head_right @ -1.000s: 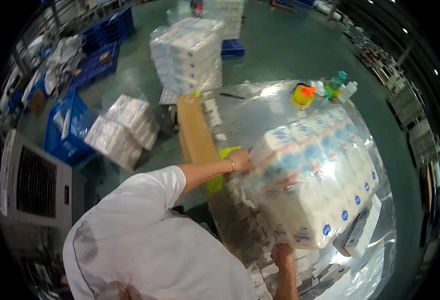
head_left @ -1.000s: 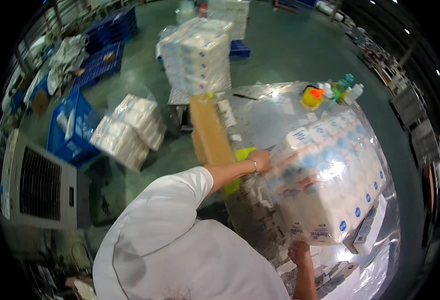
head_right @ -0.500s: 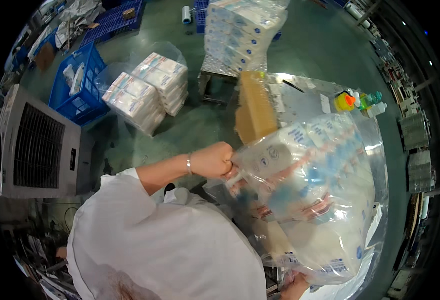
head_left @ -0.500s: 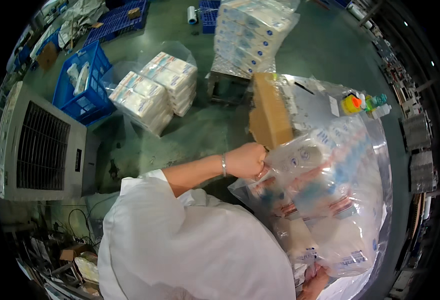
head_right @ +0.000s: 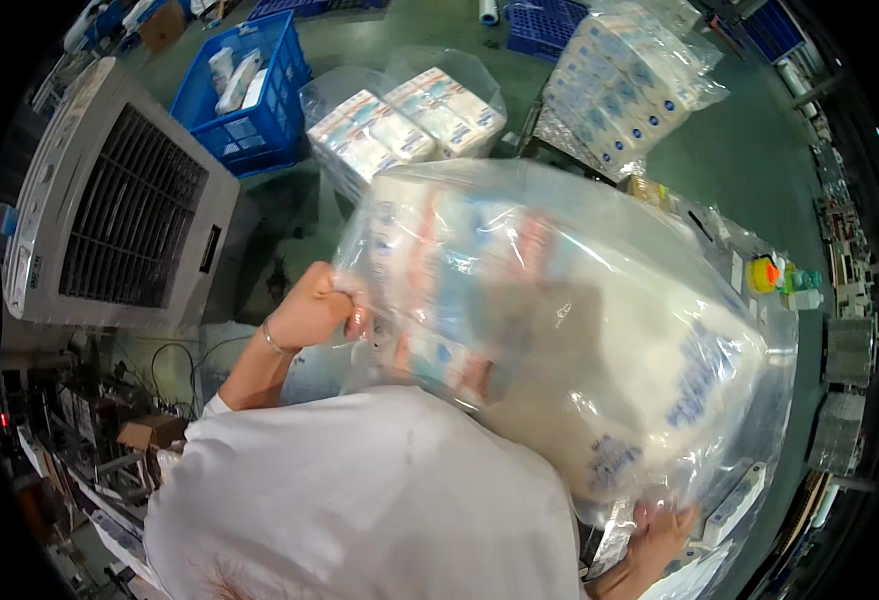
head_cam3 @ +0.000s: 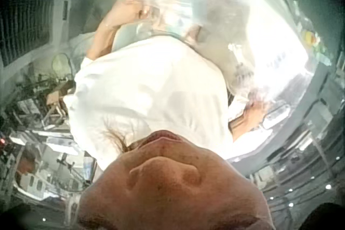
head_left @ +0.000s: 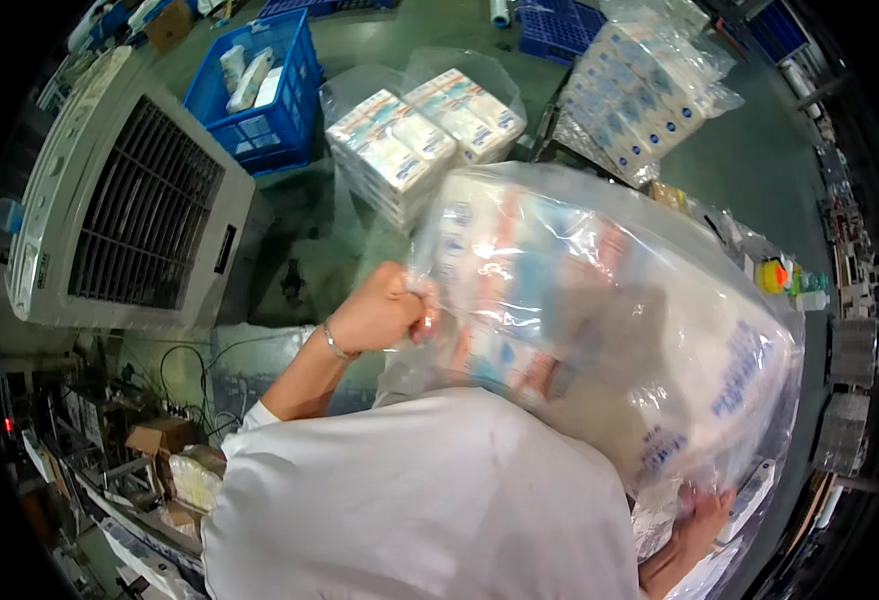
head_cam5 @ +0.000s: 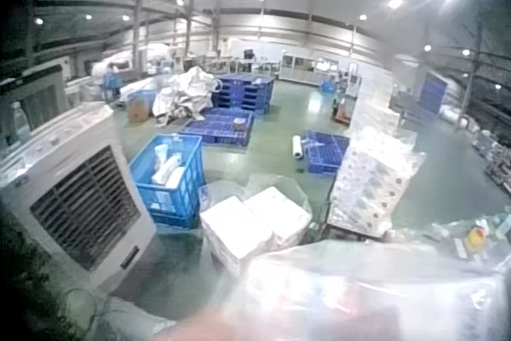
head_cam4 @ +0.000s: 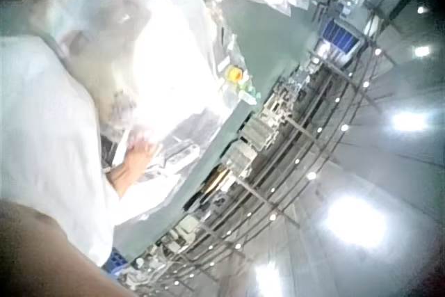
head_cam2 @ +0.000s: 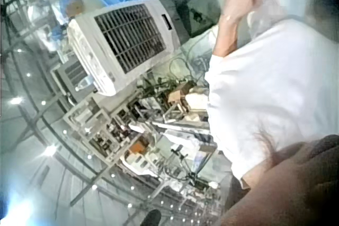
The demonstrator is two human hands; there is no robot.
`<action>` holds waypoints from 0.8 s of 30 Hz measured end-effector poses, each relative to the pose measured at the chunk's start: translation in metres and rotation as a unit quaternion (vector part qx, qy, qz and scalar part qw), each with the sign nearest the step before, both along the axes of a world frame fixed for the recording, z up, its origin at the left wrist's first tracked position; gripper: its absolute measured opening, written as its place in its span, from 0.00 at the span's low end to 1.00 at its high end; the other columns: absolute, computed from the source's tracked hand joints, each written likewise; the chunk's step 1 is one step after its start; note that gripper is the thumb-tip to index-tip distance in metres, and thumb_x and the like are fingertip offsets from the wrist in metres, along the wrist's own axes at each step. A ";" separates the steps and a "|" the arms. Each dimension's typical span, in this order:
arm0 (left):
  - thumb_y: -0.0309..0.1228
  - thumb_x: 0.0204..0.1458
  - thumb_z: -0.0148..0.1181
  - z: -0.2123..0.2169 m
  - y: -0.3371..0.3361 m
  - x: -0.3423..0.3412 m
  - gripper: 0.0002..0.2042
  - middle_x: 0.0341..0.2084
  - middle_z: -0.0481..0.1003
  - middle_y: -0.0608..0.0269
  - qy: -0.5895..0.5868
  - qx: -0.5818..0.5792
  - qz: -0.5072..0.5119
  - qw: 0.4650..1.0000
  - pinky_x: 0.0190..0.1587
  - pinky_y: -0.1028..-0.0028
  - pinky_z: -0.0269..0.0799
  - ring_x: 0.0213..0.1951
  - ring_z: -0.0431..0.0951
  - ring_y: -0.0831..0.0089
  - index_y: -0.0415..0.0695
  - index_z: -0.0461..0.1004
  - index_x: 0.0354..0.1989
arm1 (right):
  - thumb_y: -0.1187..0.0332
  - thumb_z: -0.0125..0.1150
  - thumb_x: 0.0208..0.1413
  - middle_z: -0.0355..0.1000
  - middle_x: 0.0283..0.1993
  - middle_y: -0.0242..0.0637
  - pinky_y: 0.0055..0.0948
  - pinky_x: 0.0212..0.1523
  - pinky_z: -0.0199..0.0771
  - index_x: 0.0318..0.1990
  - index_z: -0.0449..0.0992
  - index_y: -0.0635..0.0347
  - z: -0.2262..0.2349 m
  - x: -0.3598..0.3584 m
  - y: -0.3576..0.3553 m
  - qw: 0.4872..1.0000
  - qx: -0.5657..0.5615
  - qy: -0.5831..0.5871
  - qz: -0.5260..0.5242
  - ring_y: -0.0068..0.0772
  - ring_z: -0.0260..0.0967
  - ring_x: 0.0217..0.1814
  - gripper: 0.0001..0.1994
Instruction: The person puts bundles of tissues into a large plastic bag, uses a utility knife to cut parts of the packaging, and places the filled bags aside.
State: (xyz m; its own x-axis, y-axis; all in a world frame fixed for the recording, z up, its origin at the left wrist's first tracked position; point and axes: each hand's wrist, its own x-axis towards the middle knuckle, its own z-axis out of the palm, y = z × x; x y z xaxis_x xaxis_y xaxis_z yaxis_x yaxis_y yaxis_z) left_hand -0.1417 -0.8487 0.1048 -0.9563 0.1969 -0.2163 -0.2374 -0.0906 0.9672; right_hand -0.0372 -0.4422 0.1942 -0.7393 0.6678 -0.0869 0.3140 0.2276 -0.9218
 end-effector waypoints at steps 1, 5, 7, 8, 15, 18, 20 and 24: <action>0.17 0.31 0.37 -0.012 -0.011 0.009 0.09 0.10 0.67 0.60 -0.010 0.007 0.042 0.999 0.19 0.77 0.62 0.16 0.67 0.75 0.35 0.66 0.10 | 0.77 0.46 0.44 0.62 0.27 0.31 0.18 0.21 0.61 0.31 0.66 0.58 -0.002 -0.019 -0.010 0.999 -0.016 -0.024 0.039 0.20 0.59 0.27 0.06; 0.17 0.32 0.37 -0.034 -0.044 0.015 0.08 0.10 0.66 0.60 -0.030 -0.029 0.181 0.983 0.18 0.77 0.61 0.14 0.66 0.75 0.36 0.64 0.09 | 0.76 0.47 0.45 0.63 0.27 0.30 0.17 0.21 0.59 0.31 0.67 0.60 -0.052 -0.116 -0.016 0.945 -0.048 -0.179 0.269 0.18 0.59 0.25 0.05; 0.18 0.32 0.39 -0.044 -0.053 0.002 0.07 0.10 0.66 0.60 -0.027 -0.097 0.223 0.970 0.18 0.76 0.61 0.14 0.66 0.76 0.36 0.63 0.09 | 0.72 0.49 0.47 0.64 0.22 0.29 0.20 0.21 0.60 0.22 0.68 0.62 -0.092 -0.161 -0.048 0.911 -0.049 -0.189 0.362 0.19 0.60 0.23 0.06; 0.19 0.33 0.41 -0.059 -0.063 -0.010 0.07 0.08 0.66 0.61 -0.042 -0.120 0.257 0.958 0.17 0.76 0.60 0.13 0.65 0.75 0.36 0.65 0.09 | 0.71 0.50 0.49 0.64 0.21 0.30 0.23 0.21 0.62 0.20 0.68 0.64 -0.111 -0.187 -0.062 0.871 -0.005 -0.218 0.439 0.21 0.62 0.24 0.09; 0.20 0.35 0.42 -0.104 -0.129 0.030 0.10 0.06 0.65 0.60 -0.246 -0.183 0.409 0.859 0.12 0.74 0.55 0.09 0.63 0.73 0.40 0.64 0.06 | 0.67 0.49 0.47 0.69 0.24 0.54 0.32 0.30 0.66 0.25 0.72 0.71 -0.218 -0.291 -0.176 0.686 0.012 -0.269 0.676 0.45 0.68 0.26 0.13; 0.19 0.37 0.41 -0.128 -0.158 0.024 0.09 0.07 0.65 0.59 -0.283 -0.174 0.461 0.823 0.10 0.75 0.54 0.08 0.63 0.73 0.40 0.63 0.09 | 0.66 0.49 0.46 0.70 0.25 0.51 0.35 0.29 0.65 0.25 0.73 0.68 -0.285 -0.286 -0.196 0.551 0.100 -0.190 0.806 0.48 0.67 0.28 0.12; 0.18 0.37 0.40 -0.147 -0.175 0.010 0.08 0.07 0.66 0.58 -0.291 -0.198 0.442 0.825 0.10 0.75 0.54 0.08 0.62 0.73 0.40 0.64 0.11 | 0.66 0.49 0.46 0.70 0.23 0.47 0.37 0.26 0.64 0.22 0.73 0.66 -0.329 -0.279 -0.206 0.503 0.172 -0.101 0.841 0.47 0.67 0.26 0.11; 0.18 0.38 0.40 -0.173 -0.234 -0.036 0.08 0.07 0.65 0.58 -0.302 -0.222 0.406 0.834 0.10 0.74 0.55 0.08 0.63 0.72 0.39 0.64 0.11 | 0.67 0.51 0.43 0.70 0.21 0.41 0.37 0.23 0.64 0.18 0.72 0.60 -0.381 -0.267 -0.259 0.526 0.191 -0.124 0.820 0.43 0.67 0.25 0.09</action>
